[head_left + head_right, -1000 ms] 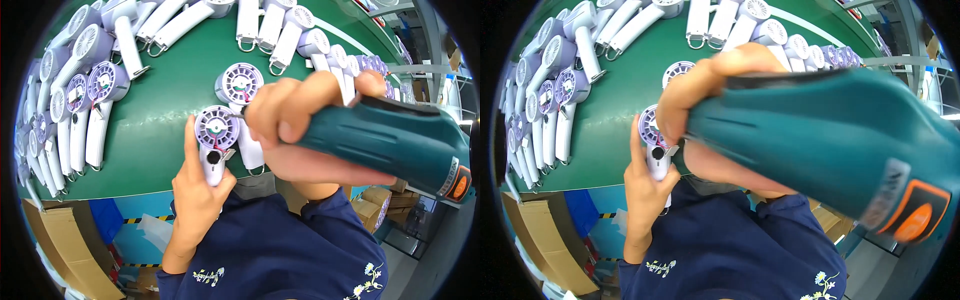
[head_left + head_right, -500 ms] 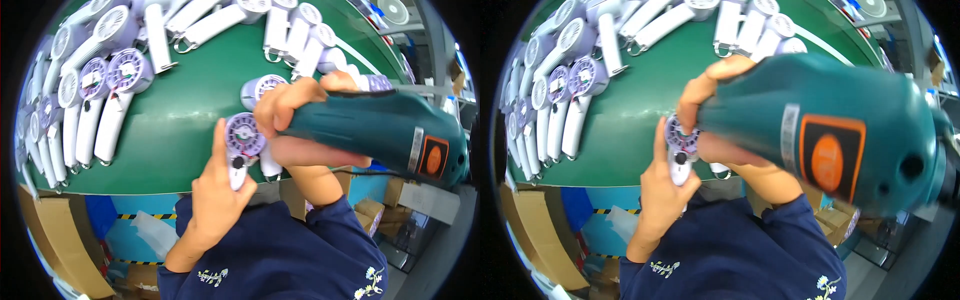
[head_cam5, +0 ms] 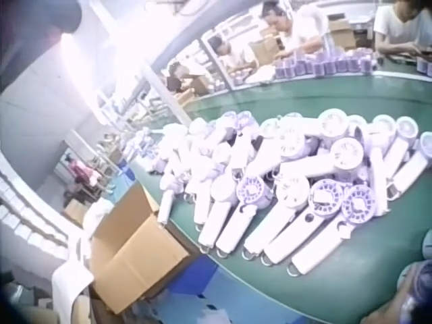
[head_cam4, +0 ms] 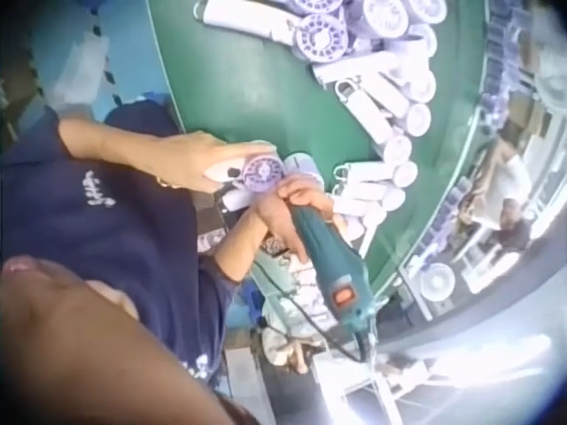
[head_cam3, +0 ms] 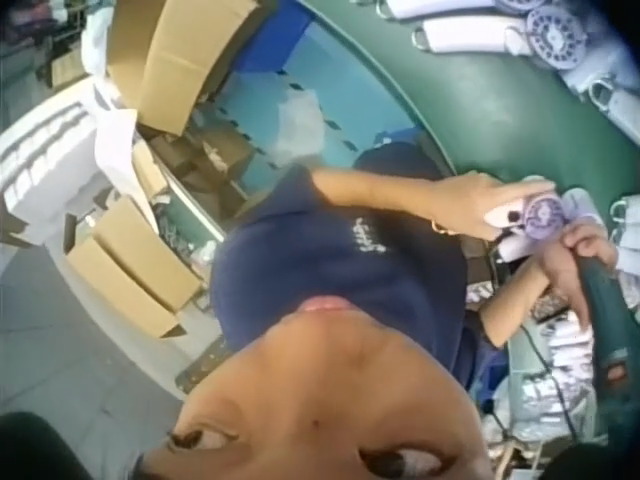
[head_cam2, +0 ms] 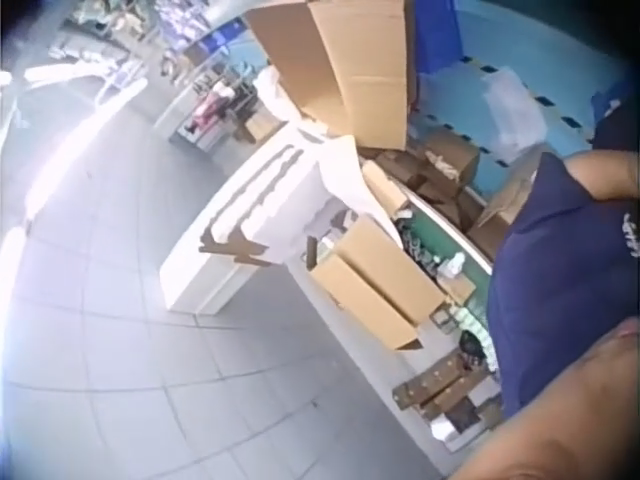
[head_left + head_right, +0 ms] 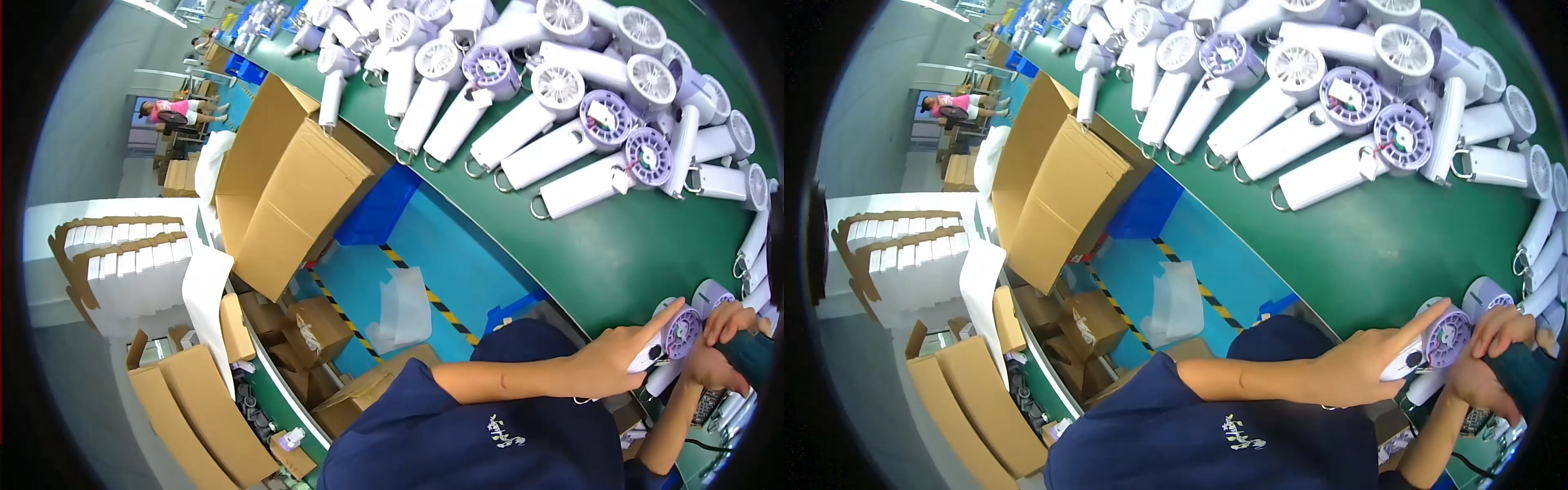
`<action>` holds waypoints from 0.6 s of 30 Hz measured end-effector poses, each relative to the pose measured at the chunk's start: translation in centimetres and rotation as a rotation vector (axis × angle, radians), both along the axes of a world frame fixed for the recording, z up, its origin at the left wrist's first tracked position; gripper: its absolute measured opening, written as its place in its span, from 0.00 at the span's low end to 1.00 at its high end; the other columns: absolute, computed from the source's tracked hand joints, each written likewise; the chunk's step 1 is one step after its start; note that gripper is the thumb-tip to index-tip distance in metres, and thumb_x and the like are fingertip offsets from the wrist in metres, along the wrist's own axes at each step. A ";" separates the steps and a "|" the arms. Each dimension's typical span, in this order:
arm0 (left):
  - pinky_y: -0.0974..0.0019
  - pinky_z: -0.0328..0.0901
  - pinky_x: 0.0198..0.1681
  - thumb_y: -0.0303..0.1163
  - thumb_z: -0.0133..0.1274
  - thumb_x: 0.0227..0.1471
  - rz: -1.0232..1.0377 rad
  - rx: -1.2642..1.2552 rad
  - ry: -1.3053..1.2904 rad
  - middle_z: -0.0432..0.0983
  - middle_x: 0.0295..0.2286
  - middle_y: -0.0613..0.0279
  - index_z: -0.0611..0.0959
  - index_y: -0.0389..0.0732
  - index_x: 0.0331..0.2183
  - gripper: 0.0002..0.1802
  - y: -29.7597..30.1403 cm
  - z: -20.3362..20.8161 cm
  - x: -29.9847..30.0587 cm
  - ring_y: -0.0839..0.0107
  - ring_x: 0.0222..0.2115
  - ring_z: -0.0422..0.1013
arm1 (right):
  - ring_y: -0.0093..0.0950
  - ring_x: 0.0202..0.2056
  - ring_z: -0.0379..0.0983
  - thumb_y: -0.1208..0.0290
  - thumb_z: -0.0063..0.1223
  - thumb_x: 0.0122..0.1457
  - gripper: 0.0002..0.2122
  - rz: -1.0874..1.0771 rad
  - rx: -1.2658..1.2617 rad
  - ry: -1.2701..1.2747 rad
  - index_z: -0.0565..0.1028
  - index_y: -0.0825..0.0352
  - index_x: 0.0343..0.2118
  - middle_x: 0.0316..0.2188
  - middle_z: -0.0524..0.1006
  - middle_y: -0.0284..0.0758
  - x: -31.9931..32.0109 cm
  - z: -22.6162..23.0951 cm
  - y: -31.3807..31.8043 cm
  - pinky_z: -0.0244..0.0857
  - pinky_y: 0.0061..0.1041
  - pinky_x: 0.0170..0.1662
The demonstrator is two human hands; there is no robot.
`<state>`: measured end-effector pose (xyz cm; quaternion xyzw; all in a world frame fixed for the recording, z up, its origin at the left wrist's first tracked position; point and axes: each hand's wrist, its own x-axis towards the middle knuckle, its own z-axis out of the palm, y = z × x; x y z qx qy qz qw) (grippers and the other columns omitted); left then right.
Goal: The person assembles small handheld electric fans from fan parts and screws, then places the completed units into a cardboard box. The assembly is performed using an electric screwdriver.
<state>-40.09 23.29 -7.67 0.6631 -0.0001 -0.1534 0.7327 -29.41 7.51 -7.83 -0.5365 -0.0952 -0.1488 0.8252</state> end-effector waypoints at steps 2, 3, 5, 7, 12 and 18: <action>0.55 0.69 0.38 0.23 0.52 0.40 -0.063 0.030 -0.062 0.75 0.37 0.40 0.46 0.49 0.65 0.53 0.7 -0.2 1.2 0.46 0.30 0.74 | 0.21 0.19 0.60 0.27 0.58 0.34 0.42 1.062 0.010 -0.318 0.64 0.62 0.41 0.21 0.63 0.28 6.6 -6.7 -10.5 0.54 0.18 0.24; 0.54 0.68 0.38 0.25 0.54 0.40 -0.090 0.070 -0.067 0.75 0.38 0.40 0.46 0.49 0.65 0.53 -0.4 -0.7 0.9 0.45 0.31 0.74 | 0.21 0.21 0.63 0.37 0.71 0.29 0.46 0.404 0.205 -0.077 0.63 0.59 0.51 0.23 0.65 0.28 1.7 -6.1 -8.2 0.54 0.16 0.21; 0.48 0.69 0.36 0.30 0.56 0.41 -0.109 0.255 -0.004 0.78 0.31 0.42 0.47 0.46 0.64 0.53 0.1 1.3 1.1 0.41 0.31 0.74 | 0.22 0.20 0.58 0.35 0.66 0.36 0.43 0.114 0.451 0.038 0.62 0.54 0.53 0.21 0.63 0.29 -0.3 -0.4 -0.3 0.55 0.20 0.20; 0.50 0.69 0.32 0.34 0.56 0.42 -0.060 0.389 0.070 0.77 0.28 0.44 0.50 0.47 0.63 0.49 1.9 0.7 0.4 0.42 0.28 0.74 | 0.24 0.18 0.60 0.25 0.41 0.48 0.41 0.381 0.241 -0.204 0.61 0.56 0.55 0.20 0.63 0.30 0.7 2.6 3.1 0.57 0.26 0.20; 0.67 0.68 0.40 0.21 0.51 0.41 0.059 0.136 0.136 0.77 0.40 0.49 0.53 0.48 0.63 0.47 1.3 1.5 1.1 0.64 0.39 0.76 | 0.24 0.15 0.58 0.25 0.26 0.53 0.40 0.029 0.004 -0.407 0.59 0.55 0.57 0.21 0.63 0.31 -3.4 7.5 -3.4 0.56 0.27 0.19; 0.71 0.65 0.21 0.18 0.49 0.41 0.068 0.160 0.122 0.78 0.28 0.56 0.50 0.48 0.64 0.50 -0.1 2.0 1.4 0.75 0.19 0.71 | 0.24 0.12 0.59 0.24 0.29 0.51 0.38 -0.012 -0.024 -0.312 0.58 0.53 0.54 0.18 0.64 0.32 -6.6 2.4 -7.7 0.55 0.23 0.13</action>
